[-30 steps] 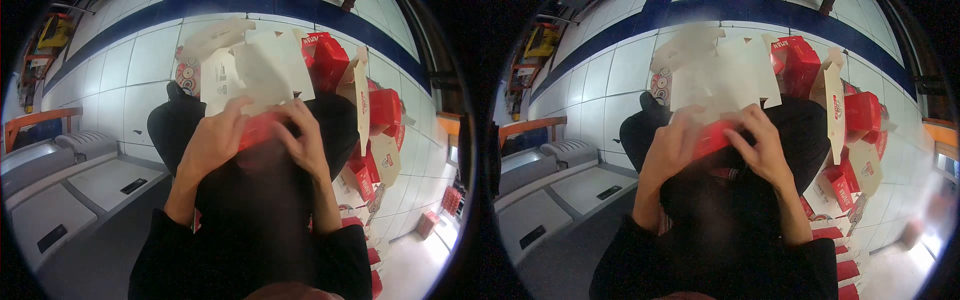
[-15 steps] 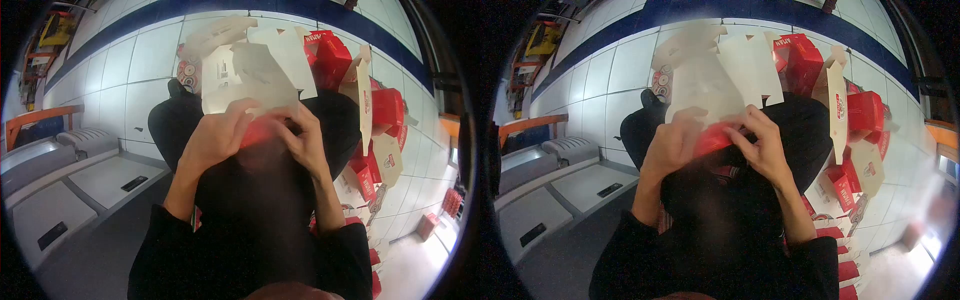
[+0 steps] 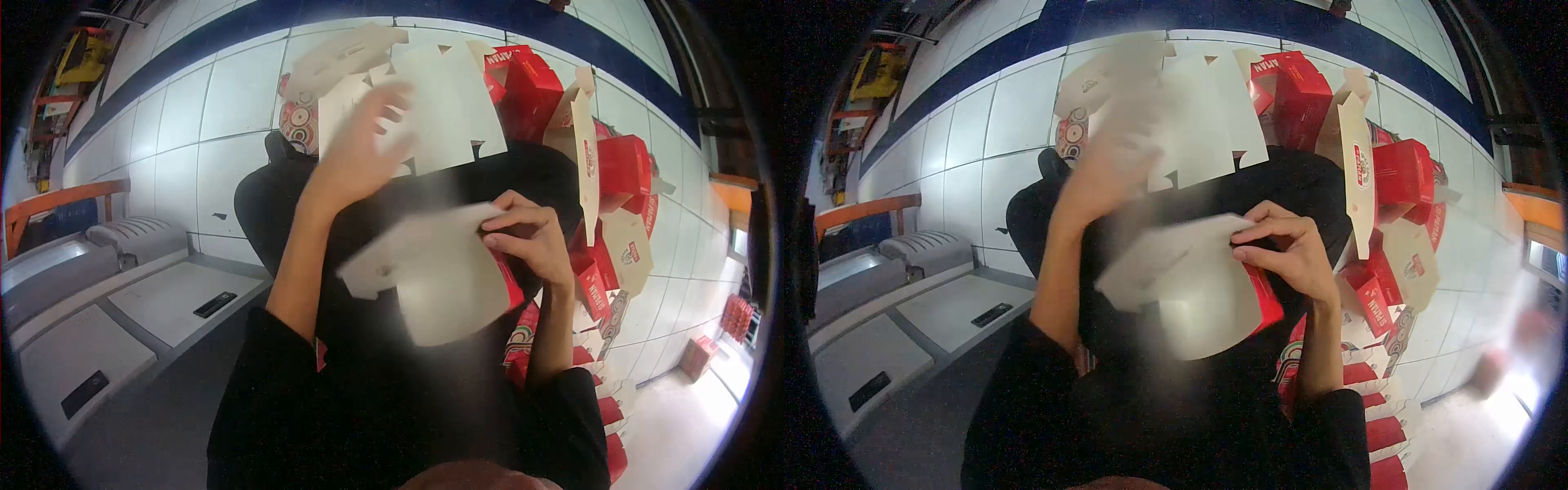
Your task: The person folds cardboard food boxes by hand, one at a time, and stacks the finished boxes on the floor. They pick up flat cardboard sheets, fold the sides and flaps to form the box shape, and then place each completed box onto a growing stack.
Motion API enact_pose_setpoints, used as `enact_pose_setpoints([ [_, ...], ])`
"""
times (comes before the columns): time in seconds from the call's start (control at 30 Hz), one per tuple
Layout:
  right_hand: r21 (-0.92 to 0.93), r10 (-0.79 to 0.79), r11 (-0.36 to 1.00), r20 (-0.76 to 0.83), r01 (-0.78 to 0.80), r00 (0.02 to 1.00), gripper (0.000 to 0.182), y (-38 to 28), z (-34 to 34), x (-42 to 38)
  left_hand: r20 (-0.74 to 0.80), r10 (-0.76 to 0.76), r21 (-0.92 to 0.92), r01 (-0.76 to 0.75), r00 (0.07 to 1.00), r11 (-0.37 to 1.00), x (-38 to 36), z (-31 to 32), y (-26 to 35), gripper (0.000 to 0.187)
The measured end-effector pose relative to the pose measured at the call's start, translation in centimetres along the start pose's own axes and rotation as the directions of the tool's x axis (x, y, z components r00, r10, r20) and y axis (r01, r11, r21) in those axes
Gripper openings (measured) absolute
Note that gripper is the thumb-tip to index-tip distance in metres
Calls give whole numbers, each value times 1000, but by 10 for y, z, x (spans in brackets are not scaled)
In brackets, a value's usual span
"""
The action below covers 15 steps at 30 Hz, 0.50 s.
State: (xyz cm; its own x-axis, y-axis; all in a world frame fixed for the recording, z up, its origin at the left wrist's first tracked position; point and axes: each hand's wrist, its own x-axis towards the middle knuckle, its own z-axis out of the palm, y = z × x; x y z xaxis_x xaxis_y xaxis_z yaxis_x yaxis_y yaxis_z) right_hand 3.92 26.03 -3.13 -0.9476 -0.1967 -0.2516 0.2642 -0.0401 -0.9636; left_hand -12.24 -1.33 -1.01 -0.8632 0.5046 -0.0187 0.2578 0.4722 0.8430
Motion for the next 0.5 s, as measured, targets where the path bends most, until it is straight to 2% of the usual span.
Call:
enact_pose_setpoints([
  [0.07, 12, -127, 992, -85, 129, 988, 9, 1, 7, 3, 100, 308, 176, -321, 946, 930, 14, 38, -47, 69],
  [0.13, -10, -156, 988, -121, 156, 980, 13, 0, 6, 4, 130, 348, 239, -370, 929, 898, 19, 68, -82, 72],
  [0.17, -223, -257, 950, -167, 218, 952, 15, -8, 4, 6, 166, 386, 299, -419, 908, 858, 21, 75, -84, 74],
  [0.2, -430, -363, 866, -189, 256, 912, 17, -12, 3, 9, 171, 388, 294, -422, 906, 858, 23, 77, -88, 74],
  [0.23, -475, -455, 831, -278, 290, 846, 17, -9, 3, 16, 217, 289, 258, -340, 932, 904, 27, 76, -93, 72],
  [0.27, -508, -482, 823, -386, 255, 787, 12, -8, 3, 22, 270, 186, 229, -251, 945, 941, 29, 75, -94, 71],
  [0.3, -668, -560, 711, -350, 219, 751, 10, -13, -1, 27, 207, 231, 325, -289, 951, 900, 26, 77, -92, 56],
  [0.33, -802, -630, 572, -296, 171, 718, 14, -20, -6, 34, 213, 232, 327, -293, 949, 899, 27, 76, -90, 56],
  [0.37, -801, -633, 574, -300, 172, 713, 14, -22, -7, 43, 233, 112, 391, -198, 966, 899, 29, 68, -75, 42],
  [0.4, -828, -637, 539, -283, 152, 717, 22, -25, -8, 53, 243, -7, 456, -108, 970, 883, 32, 62, -66, 30],
  [0.43, -854, -639, 504, -267, 130, 722, 30, -28, -8, 61, 113, 189, 446, -220, 975, 868, 31, 59, -72, 16],
  [0.47, -853, -642, 506, -274, 127, 716, 30, -34, -6, 66, 119, 194, 450, -227, 974, 864, 32, 47, -70, 16],
  [0.5, -748, -586, 628, -275, 213, 762, 34, -43, -3, 71, 99, 325, 450, -334, 940, 828, 35, 30, -60, 16],
])
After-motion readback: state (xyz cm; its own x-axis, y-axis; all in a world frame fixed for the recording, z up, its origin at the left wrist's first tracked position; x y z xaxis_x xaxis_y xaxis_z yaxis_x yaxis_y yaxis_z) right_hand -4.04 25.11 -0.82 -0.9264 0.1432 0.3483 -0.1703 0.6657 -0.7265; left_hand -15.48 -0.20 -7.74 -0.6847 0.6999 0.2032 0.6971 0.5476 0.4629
